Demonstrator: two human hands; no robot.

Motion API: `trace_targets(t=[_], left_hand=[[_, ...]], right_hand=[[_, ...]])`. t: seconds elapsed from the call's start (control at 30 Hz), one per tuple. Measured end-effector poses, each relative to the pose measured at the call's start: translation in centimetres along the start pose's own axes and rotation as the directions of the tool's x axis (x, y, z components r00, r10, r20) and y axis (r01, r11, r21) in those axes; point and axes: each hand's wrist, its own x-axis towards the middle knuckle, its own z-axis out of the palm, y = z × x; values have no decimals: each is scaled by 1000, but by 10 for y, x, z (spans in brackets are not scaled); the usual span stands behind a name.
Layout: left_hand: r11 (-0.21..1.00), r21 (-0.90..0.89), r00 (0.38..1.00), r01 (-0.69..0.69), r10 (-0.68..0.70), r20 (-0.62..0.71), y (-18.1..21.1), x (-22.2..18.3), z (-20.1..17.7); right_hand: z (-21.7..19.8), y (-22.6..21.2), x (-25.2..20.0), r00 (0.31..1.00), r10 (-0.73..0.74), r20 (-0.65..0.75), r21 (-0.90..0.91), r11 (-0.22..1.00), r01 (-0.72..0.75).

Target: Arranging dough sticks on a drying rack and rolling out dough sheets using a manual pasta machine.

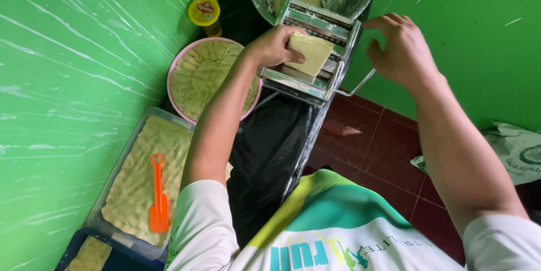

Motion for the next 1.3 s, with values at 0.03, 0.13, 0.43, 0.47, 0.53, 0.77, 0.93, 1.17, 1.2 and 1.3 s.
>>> trace_targets(t=[0.03, 0.13, 0.43, 0.47, 0.53, 0.77, 0.93, 1.17, 1.2, 1.3], left_hand=[[1000, 0, 1000, 0, 0, 1, -3, 1, -1], [991, 15, 991, -131, 130, 33, -8, 4, -2], [986, 5, 985, -168, 168, 43, -13, 7, -1], [983, -50, 985, -174, 174, -1, -11, 5, 0], [979, -102, 984, -177, 173, -50, -10, 1, 1], [985, 42, 977, -166, 170, -126, -22, -3, 7], [975, 123, 965, -185, 204, -163, -13, -5, 7], [894, 322, 892, -311, 392, -225, -3, -12, 15], [871, 374, 870, -319, 426, -249, -3, -10, 14], [803, 472, 793, -365, 534, -294, -10, -10, 15]], right_hand=[[1, 14, -14, 1000, 1, 0, 0, 1000, -1], [12, 53, -53, 840, 394, 374, -234, 916, -326], [117, 120, -101, 955, 279, -95, -515, 808, -288], [134, 136, -104, 958, 243, -152, -520, 805, -287], [162, 155, -106, 957, 204, -206, -521, 805, -284], [218, 140, -117, 713, 651, 261, -416, 742, -525], [224, 98, -144, 550, 709, 443, -436, 706, -559], [190, 43, -189, 519, 502, 692, -232, 835, -499], [185, 36, -193, 493, 485, 722, -202, 830, -521], [142, 8, -191, 496, 421, 759, -122, 841, -527]])
